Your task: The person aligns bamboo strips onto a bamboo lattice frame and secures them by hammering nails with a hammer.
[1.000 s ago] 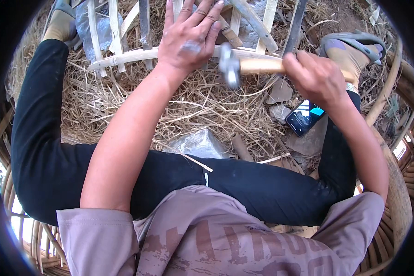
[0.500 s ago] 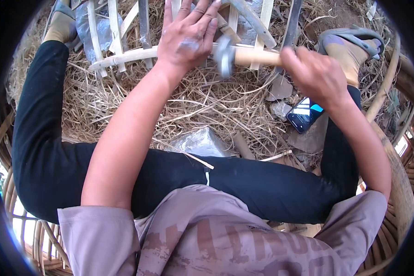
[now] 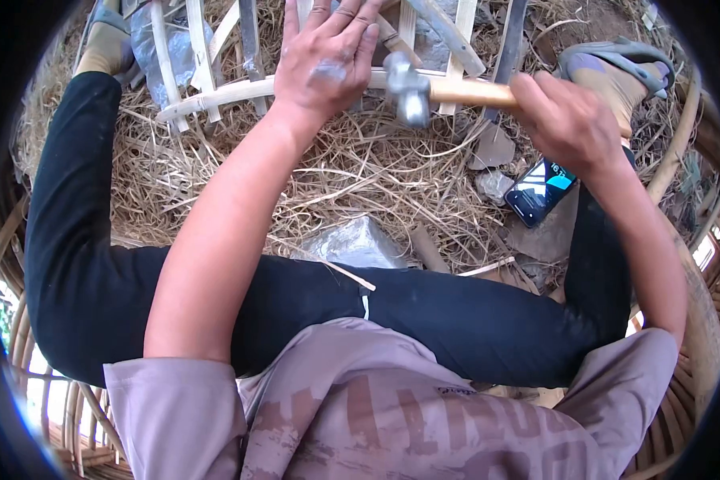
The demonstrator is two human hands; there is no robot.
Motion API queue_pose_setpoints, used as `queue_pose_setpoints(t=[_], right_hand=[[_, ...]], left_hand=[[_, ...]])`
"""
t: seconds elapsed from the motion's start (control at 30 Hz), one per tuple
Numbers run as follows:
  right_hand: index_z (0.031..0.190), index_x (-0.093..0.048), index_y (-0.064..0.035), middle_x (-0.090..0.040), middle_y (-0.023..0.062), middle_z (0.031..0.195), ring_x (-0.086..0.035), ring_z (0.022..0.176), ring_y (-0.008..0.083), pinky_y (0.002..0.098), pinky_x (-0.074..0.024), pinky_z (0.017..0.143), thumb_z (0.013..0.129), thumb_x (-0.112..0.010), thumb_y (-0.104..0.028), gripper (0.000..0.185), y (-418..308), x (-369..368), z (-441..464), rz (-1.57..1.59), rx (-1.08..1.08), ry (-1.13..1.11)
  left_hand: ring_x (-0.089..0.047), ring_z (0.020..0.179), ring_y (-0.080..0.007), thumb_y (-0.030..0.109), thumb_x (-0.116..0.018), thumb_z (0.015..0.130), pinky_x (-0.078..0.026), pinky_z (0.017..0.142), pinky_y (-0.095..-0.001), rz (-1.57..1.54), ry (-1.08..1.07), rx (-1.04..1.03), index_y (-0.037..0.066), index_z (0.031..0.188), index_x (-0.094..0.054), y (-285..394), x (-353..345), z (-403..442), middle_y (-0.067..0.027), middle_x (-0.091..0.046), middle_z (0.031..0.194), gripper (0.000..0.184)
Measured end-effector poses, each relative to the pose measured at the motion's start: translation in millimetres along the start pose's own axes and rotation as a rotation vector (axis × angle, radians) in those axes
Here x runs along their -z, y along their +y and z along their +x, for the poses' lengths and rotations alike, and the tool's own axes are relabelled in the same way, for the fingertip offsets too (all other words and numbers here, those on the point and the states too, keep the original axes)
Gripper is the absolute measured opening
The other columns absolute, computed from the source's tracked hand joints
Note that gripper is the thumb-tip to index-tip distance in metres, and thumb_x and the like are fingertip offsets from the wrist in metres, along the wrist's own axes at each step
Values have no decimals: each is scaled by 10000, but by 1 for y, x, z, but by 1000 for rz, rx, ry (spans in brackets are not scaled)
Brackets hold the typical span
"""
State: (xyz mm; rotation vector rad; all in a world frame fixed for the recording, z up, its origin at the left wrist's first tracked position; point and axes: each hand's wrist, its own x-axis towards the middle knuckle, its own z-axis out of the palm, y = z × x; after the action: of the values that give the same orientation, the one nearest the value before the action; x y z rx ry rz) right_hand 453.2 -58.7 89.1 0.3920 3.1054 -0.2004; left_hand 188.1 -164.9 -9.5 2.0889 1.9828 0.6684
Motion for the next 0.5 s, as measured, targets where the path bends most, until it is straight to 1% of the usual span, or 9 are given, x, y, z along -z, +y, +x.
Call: queue_pose_setpoints(t=[0.07,0.1,0.13,0.2,0.23,0.33,0.37,0.4,0.5], right_hand=[[903,-553,-125,-463,34,635,-598,502,183,347,-455,423,895,-657,-187,122,-10,14,4,98,120,123],[920,-559,-127,-466,32,637,-601,512,178,343,-455,426,902,-654,-188,115,-6,12,3,135,181,120],[928,-570,-122,-468,33,637,-602,517,182,351,-458,431,888,-658,-182,114,-1,4,-5,47,161,17],[935,-566,-117,-475,37,639,-604,519,199,367,-460,438,888,-656,-169,114,3,-7,-3,-45,-14,-60],[953,-560,-122,-494,37,644,-613,525,219,378,-469,448,918,-649,-182,113,0,-1,-2,15,0,-45],[963,-553,-125,-513,37,650,-623,532,224,372,-477,453,951,-647,-209,127,-3,9,1,87,117,26],[957,-553,-123,-505,39,648,-617,528,222,368,-481,456,940,-664,-220,149,0,1,-1,48,63,-20],[943,-552,-123,-508,45,648,-628,540,231,377,-485,462,933,-675,-224,159,-3,-4,1,-89,-110,-138],[970,-541,-126,-550,51,655,-650,557,250,393,-495,464,954,-665,-260,184,4,4,8,55,-8,-9]], left_hand=[[-390,1495,-402,195,-474,1030,-229,1223,-653,20,5,10,53,1407,-626,-6,-2,-2,-148,-548,1526,430],[-385,1497,-405,197,-467,1034,-225,1225,-653,8,-15,16,52,1408,-624,-2,-2,-6,-149,-545,1529,431],[-381,1499,-407,199,-460,1037,-221,1227,-654,-1,-24,20,52,1409,-623,1,0,-6,-150,-542,1532,431],[-372,1504,-411,203,-446,1045,-212,1231,-655,6,-21,12,50,1411,-620,-3,2,2,-151,-536,1537,433],[-348,1520,-399,214,-413,1063,-203,1246,-632,73,-44,23,61,1422,-612,-1,0,-3,-148,-530,1542,438],[-322,1534,-387,226,-382,1079,-185,1262,-607,50,-31,-3,68,1429,-604,1,-1,-4,-136,-515,1556,444],[-303,1544,-376,232,-366,1087,-166,1274,-589,-28,-19,13,64,1427,-601,4,0,0,-127,-504,1565,446],[-297,1547,-371,233,-366,1088,-162,1277,-585,13,2,-5,64,1428,-599,1,-1,3,-124,-502,1566,446],[-304,1547,-354,230,-379,1083,-174,1278,-577,79,12,-24,75,1435,-595,-5,-4,1,-108,-508,1565,441]])
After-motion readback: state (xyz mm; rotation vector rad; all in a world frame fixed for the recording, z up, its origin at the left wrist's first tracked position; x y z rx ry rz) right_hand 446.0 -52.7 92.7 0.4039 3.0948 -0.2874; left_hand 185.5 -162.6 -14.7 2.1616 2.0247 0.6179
